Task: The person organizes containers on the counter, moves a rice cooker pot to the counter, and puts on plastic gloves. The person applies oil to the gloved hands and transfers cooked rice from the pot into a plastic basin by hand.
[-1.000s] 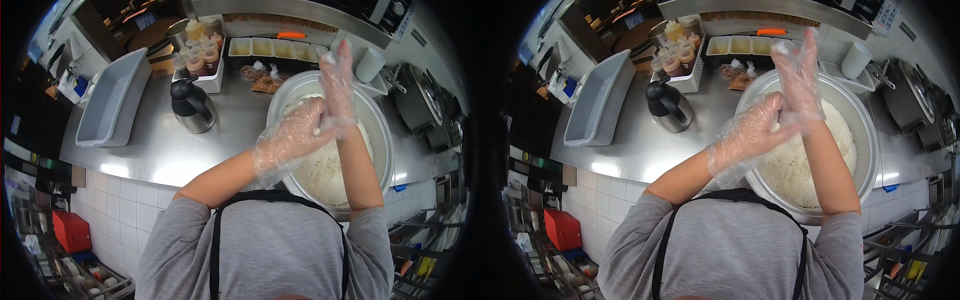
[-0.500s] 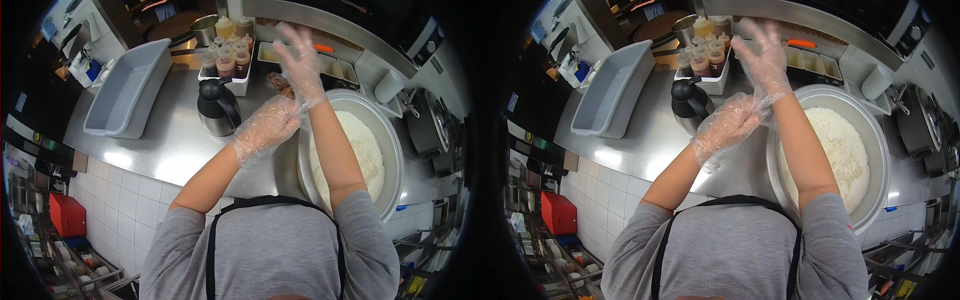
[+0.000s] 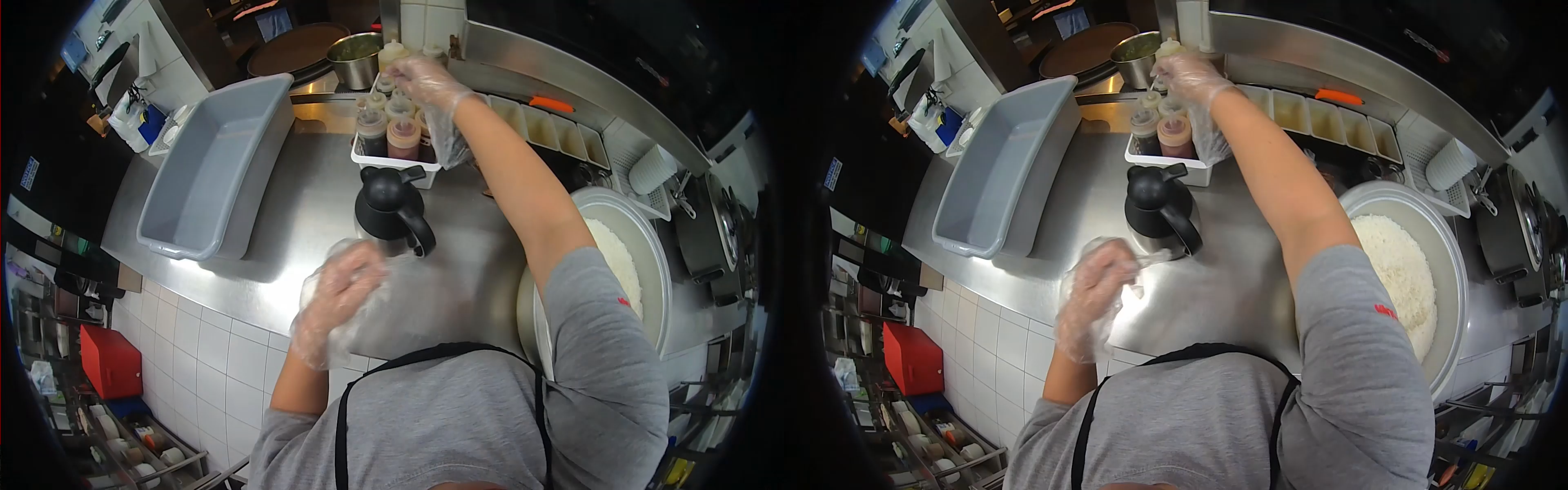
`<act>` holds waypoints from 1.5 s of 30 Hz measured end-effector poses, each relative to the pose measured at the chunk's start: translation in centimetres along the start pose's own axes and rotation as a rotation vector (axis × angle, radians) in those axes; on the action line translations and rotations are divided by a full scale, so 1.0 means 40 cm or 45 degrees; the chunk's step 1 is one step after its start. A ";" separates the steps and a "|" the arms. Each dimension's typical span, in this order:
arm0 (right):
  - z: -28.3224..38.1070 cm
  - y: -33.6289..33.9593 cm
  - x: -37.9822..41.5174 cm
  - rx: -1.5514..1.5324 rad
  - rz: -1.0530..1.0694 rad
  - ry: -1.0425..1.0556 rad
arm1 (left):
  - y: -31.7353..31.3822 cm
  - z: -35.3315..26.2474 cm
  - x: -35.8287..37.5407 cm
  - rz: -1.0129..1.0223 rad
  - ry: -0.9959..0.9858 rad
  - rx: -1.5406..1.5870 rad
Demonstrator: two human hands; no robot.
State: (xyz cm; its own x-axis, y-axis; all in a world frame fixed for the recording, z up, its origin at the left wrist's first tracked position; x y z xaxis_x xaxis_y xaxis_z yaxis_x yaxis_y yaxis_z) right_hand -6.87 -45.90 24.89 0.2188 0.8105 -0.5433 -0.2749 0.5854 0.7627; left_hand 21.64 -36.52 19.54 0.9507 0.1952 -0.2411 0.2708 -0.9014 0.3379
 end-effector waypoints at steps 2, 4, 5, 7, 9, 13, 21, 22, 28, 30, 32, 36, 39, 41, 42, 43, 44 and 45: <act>-0.039 -0.123 -0.048 0.206 0.401 -0.110 | 0.099 0.058 0.051 -0.322 0.157 0.332; -0.051 -0.201 -0.076 0.338 0.604 -0.059 | 0.146 0.097 0.095 -0.488 0.200 0.388; -0.060 -0.254 -0.074 0.480 0.799 -0.014 | 0.180 0.123 0.124 -0.642 0.234 0.446; -0.065 -0.275 -0.085 0.538 0.859 -0.098 | 0.204 0.159 0.153 -0.697 0.237 0.505; -0.055 -0.313 -0.089 0.453 0.925 -0.016 | 0.220 0.210 0.184 -0.804 0.283 0.601; -0.068 -0.360 -0.093 0.358 0.992 0.015 | 0.221 0.237 0.190 -0.855 0.348 0.630; 0.040 -0.147 -0.151 0.142 0.571 -0.183 | 0.274 0.356 0.088 -1.077 0.506 1.080; 0.063 -0.103 -0.159 -0.173 0.423 -0.239 | 0.282 0.357 0.054 -1.067 0.506 1.087; 0.361 0.129 -0.124 -0.890 0.078 0.038 | 0.271 0.264 -0.188 -0.731 0.349 1.631; 0.374 0.124 -0.116 -0.939 -0.032 0.144 | 0.275 0.201 -0.241 -0.616 0.256 1.609; 0.391 0.120 -0.101 -1.002 -0.101 0.214 | 0.281 0.152 -0.271 -0.495 0.123 1.572; 0.407 0.053 -0.040 -1.188 -0.213 -0.008 | 0.230 0.051 -0.281 -0.040 -0.150 2.041; 0.464 0.065 0.007 -1.521 -0.020 -0.104 | 0.228 0.060 -0.237 -0.235 -0.123 1.905; 0.485 0.081 0.025 -1.485 0.157 -0.171 | 0.245 0.098 -0.214 -0.243 -0.116 1.834; 0.498 0.055 0.035 -1.194 0.437 -0.083 | 0.251 0.103 -0.206 -0.218 -0.154 1.850; 0.528 0.031 0.054 -0.887 0.699 0.006 | 0.257 0.104 -0.199 -0.190 -0.193 1.865; 0.513 0.026 0.084 -0.569 0.869 -0.093 | 0.266 0.112 -0.192 -0.200 -0.197 1.862; 0.519 0.021 0.088 -0.571 0.874 -0.088 | 0.273 0.110 -0.186 -0.179 -0.236 1.990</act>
State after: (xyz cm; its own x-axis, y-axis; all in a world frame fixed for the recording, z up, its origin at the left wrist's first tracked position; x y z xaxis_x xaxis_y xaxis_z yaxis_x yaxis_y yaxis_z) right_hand 13.11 -42.91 30.90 -0.0811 0.9963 0.0269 -0.7133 -0.0769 0.6966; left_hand 16.86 -49.53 21.03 0.8696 0.3657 -0.3317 -0.1773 -0.3958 -0.9011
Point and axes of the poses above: each hand's wrist, its own x-axis away from the middle knuckle, its own y-axis out of the back of the hand, z = x × y, the point moved 10 cm from there along -x, towards the middle knuckle, and after that the axes turned 5 degrees about y, right-handed, at the moved point
